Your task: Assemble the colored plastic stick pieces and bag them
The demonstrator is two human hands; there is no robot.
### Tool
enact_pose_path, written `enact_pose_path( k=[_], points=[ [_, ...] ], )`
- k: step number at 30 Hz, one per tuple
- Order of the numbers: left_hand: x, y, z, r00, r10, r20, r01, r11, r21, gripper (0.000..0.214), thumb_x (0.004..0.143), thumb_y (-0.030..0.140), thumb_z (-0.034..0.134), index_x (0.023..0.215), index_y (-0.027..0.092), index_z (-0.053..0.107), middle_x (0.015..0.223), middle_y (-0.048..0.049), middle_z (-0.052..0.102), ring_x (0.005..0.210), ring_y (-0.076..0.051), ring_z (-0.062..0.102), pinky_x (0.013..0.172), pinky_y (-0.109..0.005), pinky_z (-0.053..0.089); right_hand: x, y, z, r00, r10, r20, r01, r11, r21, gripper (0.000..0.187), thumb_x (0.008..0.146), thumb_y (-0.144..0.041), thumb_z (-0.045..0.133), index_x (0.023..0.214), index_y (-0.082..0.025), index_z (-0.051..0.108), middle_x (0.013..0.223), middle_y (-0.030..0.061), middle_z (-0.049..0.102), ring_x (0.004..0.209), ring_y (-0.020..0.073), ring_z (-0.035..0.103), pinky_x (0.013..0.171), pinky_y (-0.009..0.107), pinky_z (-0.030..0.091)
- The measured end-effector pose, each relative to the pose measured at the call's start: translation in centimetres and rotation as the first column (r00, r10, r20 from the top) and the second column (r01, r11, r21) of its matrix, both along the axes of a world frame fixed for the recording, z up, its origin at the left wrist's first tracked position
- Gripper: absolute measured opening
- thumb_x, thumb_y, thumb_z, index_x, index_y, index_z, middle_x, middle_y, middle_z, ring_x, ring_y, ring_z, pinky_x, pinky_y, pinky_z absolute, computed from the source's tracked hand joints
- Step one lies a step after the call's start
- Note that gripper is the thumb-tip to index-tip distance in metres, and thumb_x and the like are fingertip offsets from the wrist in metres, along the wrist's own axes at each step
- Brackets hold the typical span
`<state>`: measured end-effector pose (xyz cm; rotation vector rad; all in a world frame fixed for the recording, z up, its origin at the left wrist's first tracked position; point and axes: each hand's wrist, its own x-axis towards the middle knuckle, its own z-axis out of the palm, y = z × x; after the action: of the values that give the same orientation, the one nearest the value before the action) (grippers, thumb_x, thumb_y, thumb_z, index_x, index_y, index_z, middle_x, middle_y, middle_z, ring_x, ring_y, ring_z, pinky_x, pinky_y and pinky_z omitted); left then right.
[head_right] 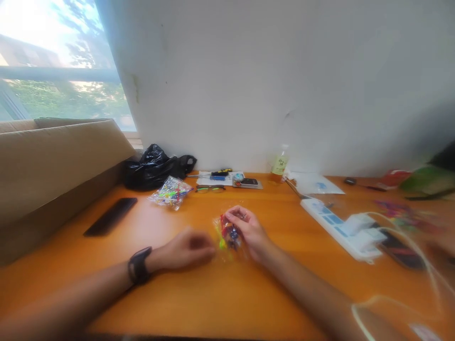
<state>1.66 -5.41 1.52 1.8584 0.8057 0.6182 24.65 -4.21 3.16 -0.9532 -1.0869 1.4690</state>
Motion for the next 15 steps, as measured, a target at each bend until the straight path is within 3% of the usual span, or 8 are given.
enact_pose_path(
  k=[5,9,12,15],
  points=[
    [-0.08,0.06,0.24,1.0,0.002,0.01,-0.002,1.0,0.01,0.035,0.097,0.045,0.068,0.088,0.011,0.072,0.075,-0.0031,0.067,0.065,-0.011,0.052,0.06,-0.021,0.04,0.29,0.43,-0.1,0.999,-0.04,0.011,0.039,0.998,0.047,0.046,0.068,-0.054,0.1,0.085,-0.021,0.073,0.087,0.0034,0.075,0.073,0.0177,0.066,0.066,0.029,0.054],
    [-0.19,0.19,0.33,0.996,0.077,0.047,-0.078,0.997,0.025,0.035,0.095,0.044,0.07,0.084,0.011,0.071,0.073,-0.0031,0.067,0.065,-0.011,0.052,0.06,-0.022,0.04,0.69,0.69,0.11,0.993,-0.119,0.005,0.118,0.987,0.113,0.043,0.067,-0.053,0.101,0.085,-0.021,0.077,0.09,0.0032,0.076,0.079,0.0169,0.065,0.074,0.028,0.053],
    [-0.3,0.3,0.03,0.992,0.067,0.102,-0.066,0.998,-0.02,0.035,0.093,0.044,0.073,0.083,0.011,0.07,0.074,-0.0039,0.068,0.065,-0.012,0.054,0.06,-0.023,0.041,0.67,0.45,0.25,0.996,-0.075,0.046,0.068,0.989,0.129,0.04,0.072,-0.054,0.098,0.086,-0.021,0.08,0.091,0.0041,0.077,0.08,0.0173,0.065,0.075,0.029,0.052],
    [-0.26,0.42,-0.17,0.972,0.083,0.22,-0.084,0.996,-0.003,0.035,0.094,0.047,0.076,0.101,0.012,0.074,0.093,-0.0087,0.075,0.078,-0.016,0.064,0.069,-0.025,0.048,0.36,0.11,-0.03,0.993,-0.04,0.107,0.022,0.986,0.166,0.039,0.077,-0.055,0.095,0.088,-0.02,0.08,0.091,0.005,0.077,0.082,0.0184,0.066,0.076,0.03,0.053]
  ],
)
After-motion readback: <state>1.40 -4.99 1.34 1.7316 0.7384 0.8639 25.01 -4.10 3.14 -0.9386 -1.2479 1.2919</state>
